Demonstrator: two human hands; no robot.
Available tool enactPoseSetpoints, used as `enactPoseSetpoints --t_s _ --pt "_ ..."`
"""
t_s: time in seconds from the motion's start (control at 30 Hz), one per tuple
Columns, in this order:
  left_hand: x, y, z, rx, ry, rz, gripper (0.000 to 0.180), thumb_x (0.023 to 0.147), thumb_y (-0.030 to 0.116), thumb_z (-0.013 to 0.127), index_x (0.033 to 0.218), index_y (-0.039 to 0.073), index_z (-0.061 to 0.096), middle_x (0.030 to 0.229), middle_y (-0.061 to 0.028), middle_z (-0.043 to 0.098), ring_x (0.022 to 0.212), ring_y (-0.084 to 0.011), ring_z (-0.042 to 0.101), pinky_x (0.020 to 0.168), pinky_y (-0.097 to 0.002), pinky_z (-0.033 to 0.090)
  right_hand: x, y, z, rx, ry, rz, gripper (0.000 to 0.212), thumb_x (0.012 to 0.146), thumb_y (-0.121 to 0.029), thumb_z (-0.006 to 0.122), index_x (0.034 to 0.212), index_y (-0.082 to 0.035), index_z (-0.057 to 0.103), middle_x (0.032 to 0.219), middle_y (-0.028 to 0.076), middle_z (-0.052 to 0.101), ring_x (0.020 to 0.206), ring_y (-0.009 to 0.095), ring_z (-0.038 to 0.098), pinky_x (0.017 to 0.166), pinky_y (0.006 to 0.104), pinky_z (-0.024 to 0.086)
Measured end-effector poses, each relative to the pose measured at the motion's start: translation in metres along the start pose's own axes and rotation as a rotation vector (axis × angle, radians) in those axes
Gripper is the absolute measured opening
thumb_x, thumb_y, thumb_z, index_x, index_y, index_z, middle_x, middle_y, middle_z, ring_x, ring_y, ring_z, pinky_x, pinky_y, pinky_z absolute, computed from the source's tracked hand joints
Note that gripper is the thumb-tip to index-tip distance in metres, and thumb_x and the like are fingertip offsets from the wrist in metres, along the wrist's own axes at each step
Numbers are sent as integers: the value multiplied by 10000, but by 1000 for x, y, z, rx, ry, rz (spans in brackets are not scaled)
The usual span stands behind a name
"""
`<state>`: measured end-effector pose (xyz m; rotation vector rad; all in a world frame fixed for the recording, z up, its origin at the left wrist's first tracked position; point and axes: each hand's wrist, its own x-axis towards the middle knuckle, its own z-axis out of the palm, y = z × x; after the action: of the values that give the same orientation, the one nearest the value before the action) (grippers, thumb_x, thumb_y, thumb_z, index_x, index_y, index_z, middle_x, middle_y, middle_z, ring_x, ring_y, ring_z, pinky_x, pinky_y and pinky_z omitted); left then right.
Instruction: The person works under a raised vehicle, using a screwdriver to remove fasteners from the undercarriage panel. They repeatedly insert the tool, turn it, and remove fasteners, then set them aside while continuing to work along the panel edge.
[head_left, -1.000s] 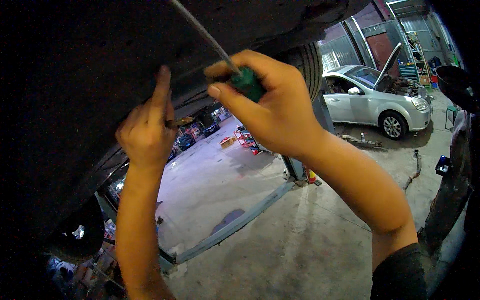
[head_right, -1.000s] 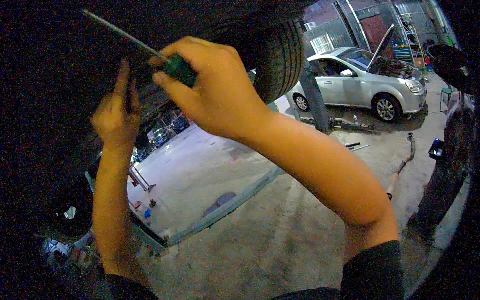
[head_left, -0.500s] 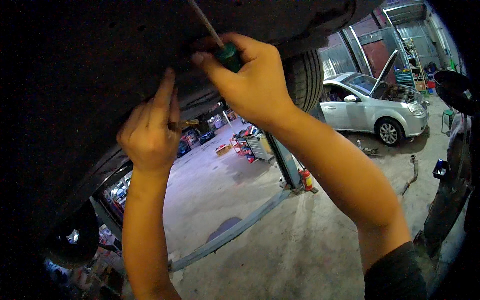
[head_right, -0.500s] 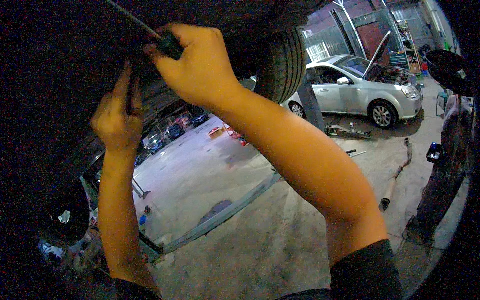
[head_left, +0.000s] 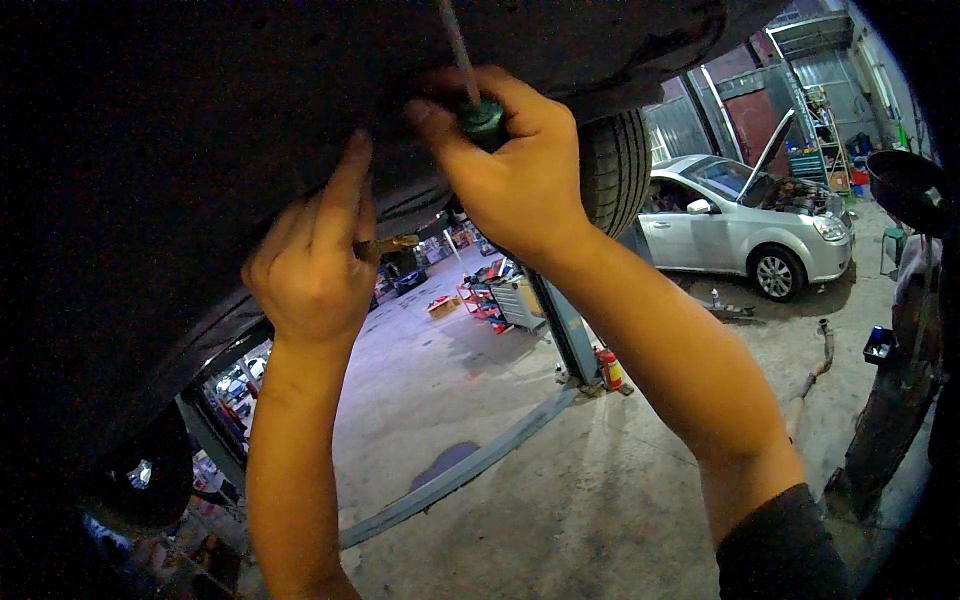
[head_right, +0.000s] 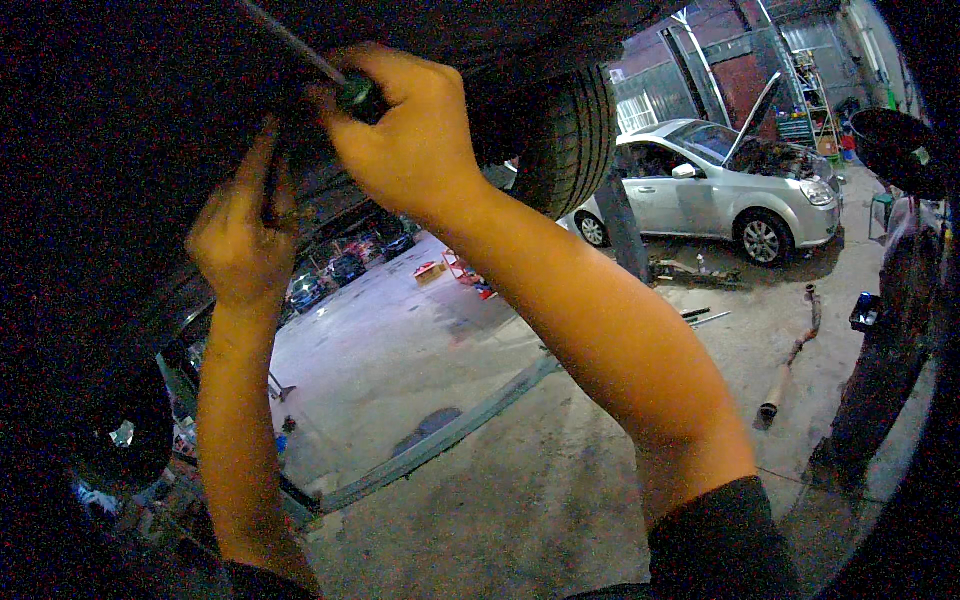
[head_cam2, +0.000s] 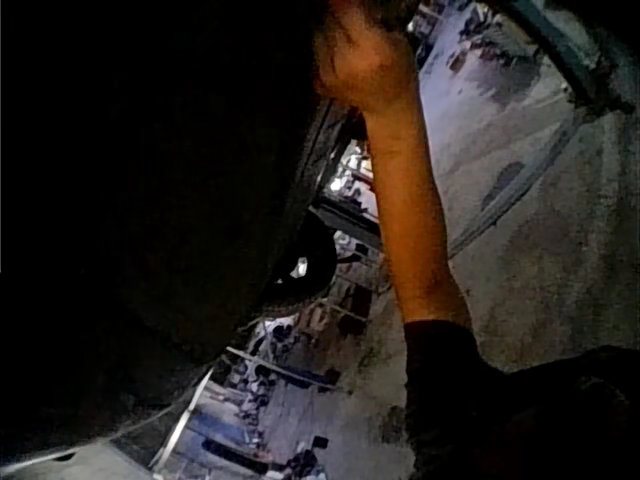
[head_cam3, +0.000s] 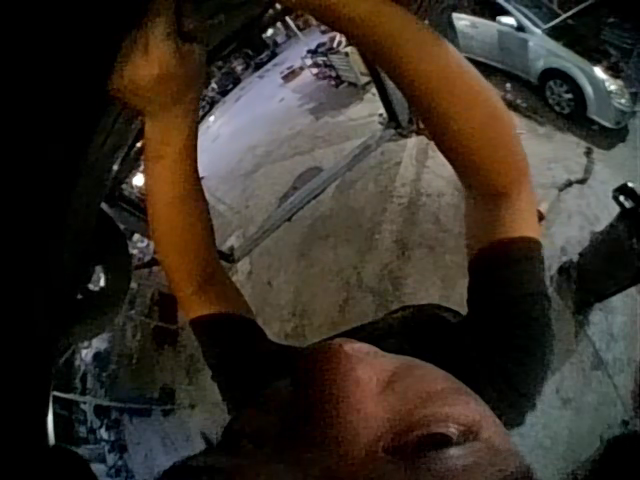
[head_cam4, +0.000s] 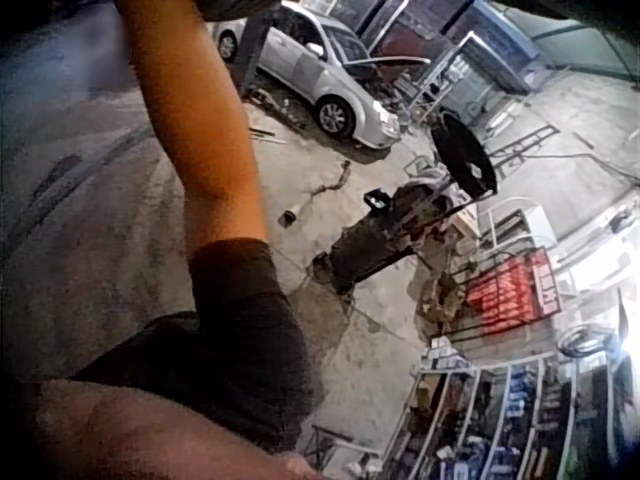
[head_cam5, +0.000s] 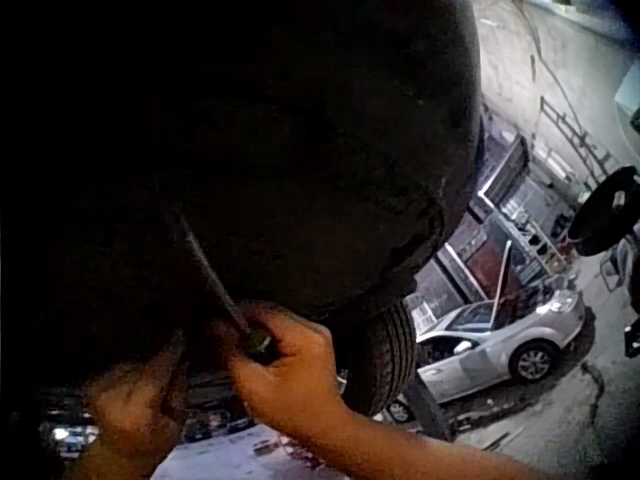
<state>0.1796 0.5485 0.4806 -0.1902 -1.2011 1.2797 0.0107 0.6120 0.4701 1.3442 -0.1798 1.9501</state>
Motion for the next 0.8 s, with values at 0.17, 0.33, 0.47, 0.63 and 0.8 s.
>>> enactPoseSetpoints --t_s 0.17,0.33,0.47,0.63,0.8 --pt "3 -3 -10 2 -57 -8 548 715 11 746 1239 165 706 642 -42 612 522 -193 565 505 -342 479 1 2 4 -71 16 -85 205 770 -166 787 905 -28 716 777 156 694 693 334 693 592 383 528" --pt "0 -1 -11 22 -70 -13 593 677 -5 718 1244 168 702 664 -17 624 540 -185 577 517 -337 486 -1 3 7 -178 60 -178 191 767 -160 796 886 -41 706 784 152 689 699 342 689 600 382 538" --pt "-1 -1 -10 4 -64 -25 594 677 1 708 1245 172 701 669 -6 628 544 -176 582 514 -336 487 -1 6 2 -223 28 -270 147 832 -114 809 921 -43 716 756 59 702 642 105 637 596 260 492" --pt "-1 0 -10 30 -61 -23 592 674 -4 703 1238 176 704 674 -2 628 547 -170 582 510 -336 484 -1 10 4 -157 22 -335 142 834 -93 800 935 -38 717 789 87 710 688 123 664 618 271 505" --pt "-4 0 -9 16 -64 -22 611 659 -14 693 1239 176 703 672 -1 625 544 -170 576 509 -338 484 3 11 -3 -210 -31 -435 150 830 -95 800 935 -33 713 793 95 707 697 128 666 628 271 511"
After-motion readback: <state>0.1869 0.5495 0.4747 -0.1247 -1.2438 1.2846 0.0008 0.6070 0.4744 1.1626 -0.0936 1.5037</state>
